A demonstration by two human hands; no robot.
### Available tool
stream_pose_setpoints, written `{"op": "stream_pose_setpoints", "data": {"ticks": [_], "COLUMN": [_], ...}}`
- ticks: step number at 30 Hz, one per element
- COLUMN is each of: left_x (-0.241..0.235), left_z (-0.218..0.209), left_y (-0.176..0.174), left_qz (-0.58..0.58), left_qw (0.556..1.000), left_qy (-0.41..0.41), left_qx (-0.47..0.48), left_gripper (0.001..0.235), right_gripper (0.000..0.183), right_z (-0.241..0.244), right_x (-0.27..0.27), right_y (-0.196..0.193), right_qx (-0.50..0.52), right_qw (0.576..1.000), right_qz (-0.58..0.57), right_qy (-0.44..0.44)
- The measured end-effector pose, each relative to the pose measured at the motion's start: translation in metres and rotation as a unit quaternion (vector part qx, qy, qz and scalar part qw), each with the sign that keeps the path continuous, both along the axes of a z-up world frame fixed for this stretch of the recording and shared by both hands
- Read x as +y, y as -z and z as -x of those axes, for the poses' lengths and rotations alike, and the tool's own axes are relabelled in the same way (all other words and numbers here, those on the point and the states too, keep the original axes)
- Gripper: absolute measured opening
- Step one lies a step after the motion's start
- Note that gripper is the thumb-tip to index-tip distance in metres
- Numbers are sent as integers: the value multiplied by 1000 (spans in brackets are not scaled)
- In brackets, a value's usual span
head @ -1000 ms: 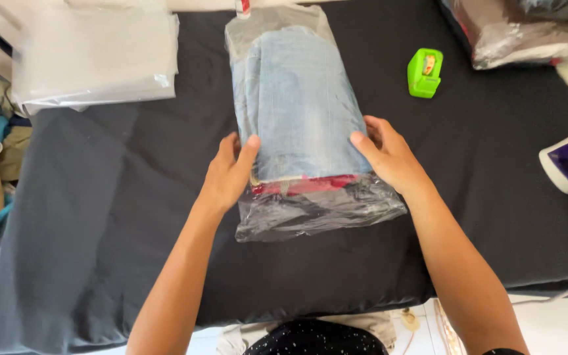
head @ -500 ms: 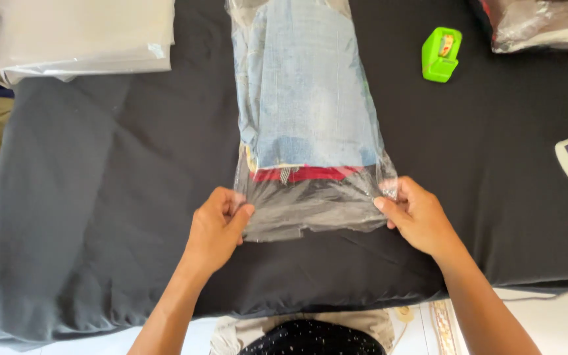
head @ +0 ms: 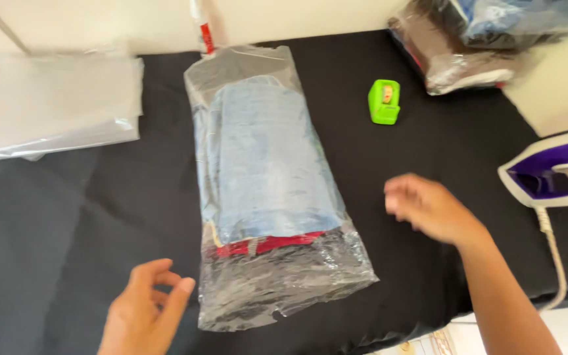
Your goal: Packaging a stack of folded clothes into a plastic bag and sealing it with tape.
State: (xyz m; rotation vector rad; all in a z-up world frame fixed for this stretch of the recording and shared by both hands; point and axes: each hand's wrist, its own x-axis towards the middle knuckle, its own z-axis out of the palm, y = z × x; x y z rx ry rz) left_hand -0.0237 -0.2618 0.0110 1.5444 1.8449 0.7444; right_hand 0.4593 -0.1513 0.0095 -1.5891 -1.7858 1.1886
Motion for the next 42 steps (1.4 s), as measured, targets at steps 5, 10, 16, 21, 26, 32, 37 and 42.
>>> {"op": "stream_pose_setpoints", "data": {"ticks": [5, 10, 16, 21, 26, 32, 37, 42], "left_x": [17, 10, 9, 35, 67, 122, 129, 127], "left_z": [-26, -94, -126, -164, -245, -337, -341, -340], "left_y": [-14, -24, -68, -81, -67, -15, -15, -17], "left_qz": [-86, -69, -111, -158, -221, -193, -34, -6], "left_qw": [996, 991, 971, 947, 890, 903, 918, 904], "left_qy": [-19, 86, 197, 268, 398, 338, 350, 371], "left_qx": [-29, -82, -75, -78, 25, 182, 183, 214], "left_gripper": [49, 51, 51, 48, 67, 114, 111, 108], "right_gripper": [68, 86, 59, 45, 38, 33, 28, 25], "right_z": [-28, -27, -3, 3, 2, -33, -44, -41], "right_x": [125, 204, 153, 32, -41, -25, -17, -38], "right_y": [4, 37, 10, -18, -20, 19, 31, 20], "right_qx": [-166, -283, -269, -277, -240, -84, 54, 188], "right_qw": [937, 876, 905, 927, 942, 969, 971, 942], "right_qz": [-173, -255, -203, -164, -127, -39, 4, 53], "right_qy": [253, 295, 261, 193, 196, 227, 235, 274]}}
